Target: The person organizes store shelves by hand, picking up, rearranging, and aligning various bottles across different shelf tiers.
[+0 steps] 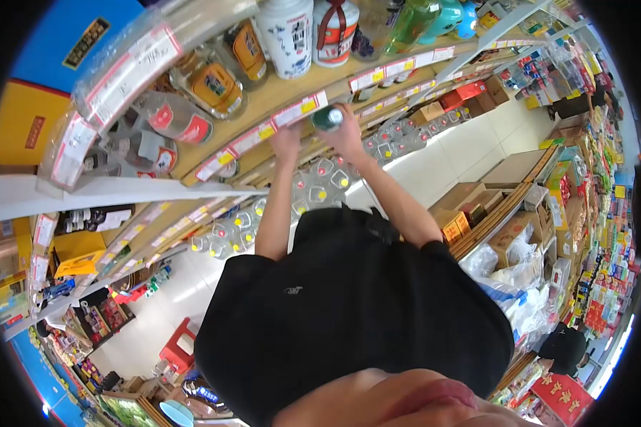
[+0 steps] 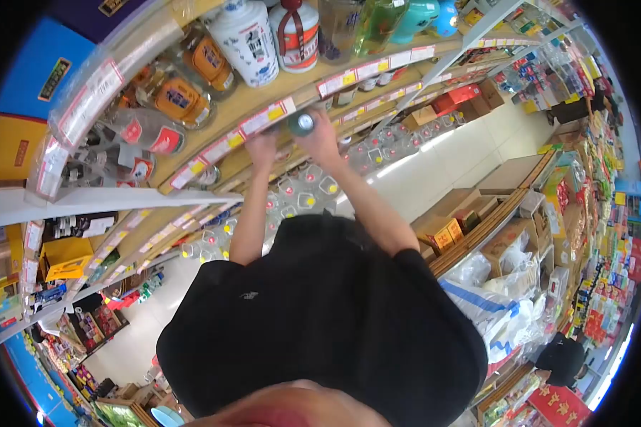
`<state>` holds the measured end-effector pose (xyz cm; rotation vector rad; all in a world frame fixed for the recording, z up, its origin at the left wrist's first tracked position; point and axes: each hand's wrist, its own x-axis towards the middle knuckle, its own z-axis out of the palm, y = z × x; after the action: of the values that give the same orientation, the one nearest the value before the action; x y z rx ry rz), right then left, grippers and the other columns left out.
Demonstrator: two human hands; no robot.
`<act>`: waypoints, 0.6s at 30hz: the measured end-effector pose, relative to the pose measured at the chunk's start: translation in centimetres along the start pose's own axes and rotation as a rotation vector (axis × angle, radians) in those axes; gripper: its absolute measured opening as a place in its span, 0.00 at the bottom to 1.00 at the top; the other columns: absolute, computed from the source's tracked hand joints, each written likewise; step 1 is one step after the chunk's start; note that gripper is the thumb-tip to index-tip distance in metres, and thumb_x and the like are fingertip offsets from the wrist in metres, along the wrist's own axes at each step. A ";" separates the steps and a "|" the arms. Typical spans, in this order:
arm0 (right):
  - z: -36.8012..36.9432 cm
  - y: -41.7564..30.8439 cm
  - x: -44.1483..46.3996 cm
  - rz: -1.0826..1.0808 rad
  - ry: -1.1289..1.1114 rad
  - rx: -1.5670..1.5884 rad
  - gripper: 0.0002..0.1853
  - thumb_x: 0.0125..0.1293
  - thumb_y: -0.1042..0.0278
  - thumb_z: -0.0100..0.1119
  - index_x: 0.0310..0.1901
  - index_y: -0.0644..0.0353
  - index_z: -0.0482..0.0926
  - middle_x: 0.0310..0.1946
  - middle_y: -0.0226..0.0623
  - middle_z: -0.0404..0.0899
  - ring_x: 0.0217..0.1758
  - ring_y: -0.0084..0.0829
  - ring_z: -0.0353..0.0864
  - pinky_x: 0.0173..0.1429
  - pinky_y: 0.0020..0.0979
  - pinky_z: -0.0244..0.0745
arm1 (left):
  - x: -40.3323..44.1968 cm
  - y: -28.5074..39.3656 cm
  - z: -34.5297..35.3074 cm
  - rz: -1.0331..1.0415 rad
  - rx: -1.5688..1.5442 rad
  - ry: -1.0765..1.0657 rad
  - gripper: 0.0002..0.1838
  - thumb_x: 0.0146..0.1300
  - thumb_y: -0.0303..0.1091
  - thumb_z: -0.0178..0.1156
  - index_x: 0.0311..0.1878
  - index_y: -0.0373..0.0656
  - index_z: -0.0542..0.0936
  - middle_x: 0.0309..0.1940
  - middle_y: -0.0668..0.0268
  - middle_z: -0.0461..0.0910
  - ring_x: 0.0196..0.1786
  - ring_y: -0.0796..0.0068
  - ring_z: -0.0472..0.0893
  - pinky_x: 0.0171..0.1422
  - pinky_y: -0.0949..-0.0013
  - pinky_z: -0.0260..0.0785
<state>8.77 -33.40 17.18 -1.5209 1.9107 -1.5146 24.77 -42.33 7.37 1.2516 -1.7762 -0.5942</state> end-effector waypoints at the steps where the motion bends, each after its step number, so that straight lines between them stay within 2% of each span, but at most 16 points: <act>1: 0.9 2.0 0.6 0.031 -0.113 -0.006 0.31 0.44 0.68 0.80 0.53 0.62 0.80 0.57 0.49 0.77 0.61 0.53 0.79 0.61 0.45 0.78 | -0.4 -0.1 0.1 -0.041 -0.005 -0.018 0.23 0.59 0.47 0.73 0.56 0.50 0.86 0.57 0.60 0.85 0.63 0.53 0.80 0.70 0.54 0.70; 4: 2.7 2.5 1.3 0.049 -0.139 -0.144 0.34 0.45 0.67 0.80 0.57 0.64 0.77 0.60 0.53 0.75 0.62 0.56 0.77 0.64 0.46 0.77 | 1.2 2.7 -0.9 -0.147 0.040 -0.002 0.24 0.57 0.47 0.74 0.56 0.51 0.86 0.60 0.61 0.84 0.64 0.54 0.80 0.71 0.54 0.69; 7: 4.3 3.2 1.7 0.048 -0.127 -0.188 0.39 0.47 0.66 0.80 0.62 0.66 0.73 0.62 0.58 0.74 0.64 0.59 0.74 0.67 0.47 0.75 | 0.9 -0.8 0.8 -0.229 0.037 -0.074 0.27 0.54 0.48 0.75 0.58 0.52 0.86 0.60 0.60 0.84 0.64 0.53 0.80 0.70 0.53 0.70; 8: 4.7 3.4 1.7 0.055 -0.123 -0.195 0.40 0.48 0.67 0.80 0.63 0.67 0.73 0.62 0.59 0.73 0.64 0.60 0.74 0.67 0.47 0.74 | 0.7 -0.5 0.6 -0.225 0.100 -0.076 0.29 0.53 0.47 0.76 0.59 0.51 0.85 0.60 0.58 0.84 0.64 0.51 0.79 0.70 0.52 0.70; 11: 5.6 4.3 1.0 -0.006 -0.053 -0.182 0.40 0.49 0.67 0.80 0.64 0.68 0.72 0.64 0.60 0.72 0.66 0.61 0.72 0.68 0.48 0.73 | 0.2 0.0 -0.2 -0.125 -0.054 -0.065 0.28 0.53 0.46 0.77 0.57 0.48 0.84 0.60 0.56 0.83 0.63 0.49 0.79 0.70 0.52 0.69; 12: 6.0 4.6 0.8 -0.037 -0.016 -0.168 0.40 0.49 0.67 0.80 0.64 0.68 0.72 0.65 0.60 0.71 0.66 0.61 0.72 0.68 0.48 0.73 | 0.0 0.3 -0.4 -0.118 -0.020 -0.037 0.28 0.53 0.46 0.77 0.57 0.47 0.84 0.59 0.55 0.83 0.62 0.49 0.79 0.69 0.52 0.70; 15: 6.9 5.3 0.4 -0.075 0.087 -0.179 0.36 0.50 0.63 0.81 0.59 0.68 0.74 0.57 0.61 0.78 0.61 0.61 0.77 0.62 0.50 0.75 | -0.3 0.2 0.1 -0.119 0.038 0.004 0.27 0.54 0.46 0.77 0.55 0.45 0.84 0.55 0.53 0.85 0.59 0.46 0.81 0.66 0.52 0.72; 18: 7.1 5.3 0.5 0.181 0.015 -0.168 0.32 0.52 0.58 0.82 0.53 0.66 0.76 0.45 0.59 0.84 0.51 0.62 0.82 0.54 0.53 0.77 | -0.2 0.1 0.4 -0.144 0.058 0.012 0.28 0.54 0.47 0.76 0.55 0.44 0.84 0.50 0.52 0.86 0.55 0.44 0.82 0.61 0.50 0.74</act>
<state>10.84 -38.23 10.01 -1.3602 2.1666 -1.3217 24.38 -42.11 7.16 1.4290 -1.7142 -0.6195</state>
